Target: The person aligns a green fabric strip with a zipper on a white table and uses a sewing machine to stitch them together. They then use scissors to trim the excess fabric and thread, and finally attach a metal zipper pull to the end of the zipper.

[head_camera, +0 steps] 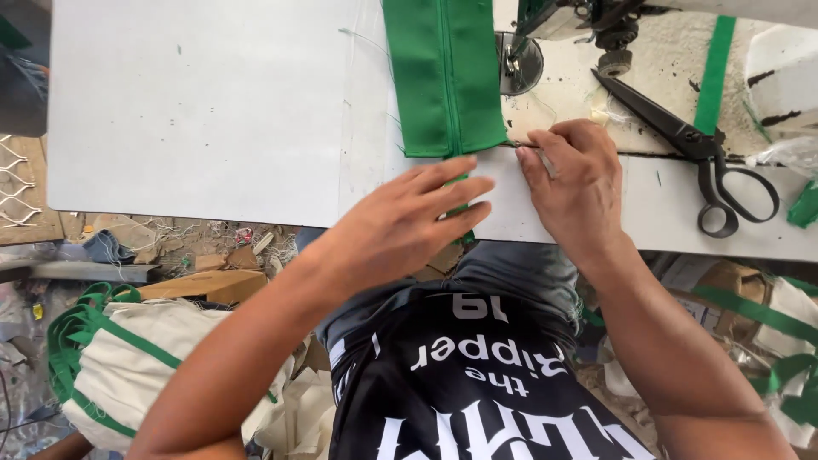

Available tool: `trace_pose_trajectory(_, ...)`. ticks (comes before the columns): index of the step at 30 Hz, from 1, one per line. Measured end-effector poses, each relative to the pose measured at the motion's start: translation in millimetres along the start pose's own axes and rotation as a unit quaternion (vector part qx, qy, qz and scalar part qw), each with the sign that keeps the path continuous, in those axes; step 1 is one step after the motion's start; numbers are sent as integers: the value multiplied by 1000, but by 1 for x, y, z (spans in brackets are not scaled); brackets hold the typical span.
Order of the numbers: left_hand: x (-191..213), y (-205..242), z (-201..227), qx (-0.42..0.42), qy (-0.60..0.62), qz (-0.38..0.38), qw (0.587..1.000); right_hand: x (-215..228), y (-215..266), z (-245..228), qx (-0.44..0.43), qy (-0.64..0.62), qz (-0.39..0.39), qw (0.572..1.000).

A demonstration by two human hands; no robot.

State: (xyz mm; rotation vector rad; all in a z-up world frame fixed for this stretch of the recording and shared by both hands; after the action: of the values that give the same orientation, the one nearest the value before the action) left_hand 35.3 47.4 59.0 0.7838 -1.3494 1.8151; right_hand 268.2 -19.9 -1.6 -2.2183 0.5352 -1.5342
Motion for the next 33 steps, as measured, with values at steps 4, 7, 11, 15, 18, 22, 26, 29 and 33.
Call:
trace_pose_trajectory(4,-20,2,-18,-12,-52,-54,997,-7,-5,4,-32,-14,-50,998)
trace_pose_trajectory(7,-30,5,-21,19,-72,-86,993,-10,-3,5,-12,-6,-68,998)
trace_pose_trajectory(11,-37,1,-10,70,-119,-161,977,2,7,8,-100,-46,-131,985)
trace_pose_trajectory(15,-42,-14,-5,62,-6,-206,976,28,15,-1,-103,-65,-104,987)
trace_pose_trajectory(18,-58,-21,-8,191,249,-153,937,46,12,-14,-145,-75,-128,978)
trace_pose_trajectory(22,-49,-33,-9,444,290,-120,839,59,11,-21,-153,-142,-118,971)
trace_pose_trajectory(26,-48,-31,-13,508,292,-25,810,59,17,-18,-201,-170,-106,959)
trace_pose_trajectory(29,-42,-17,-23,507,209,2,836,57,16,-23,-165,-186,-101,963)
trace_pose_trajectory(33,-23,-16,-18,561,227,-2,796,51,13,-33,-132,-211,-101,963)
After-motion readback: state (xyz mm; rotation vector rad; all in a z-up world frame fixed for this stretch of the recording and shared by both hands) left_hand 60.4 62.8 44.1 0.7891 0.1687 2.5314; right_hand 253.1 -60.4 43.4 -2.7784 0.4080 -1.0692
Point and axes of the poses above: each hand's wrist, its own y-axis away from the middle knuckle, its own x-axis out of the back of the hand, z = x × y, the point moved 2 cm from there along -y, towards the middle knuckle, and after that the axes turned 2 degrees about z, right-handed, at the moved point
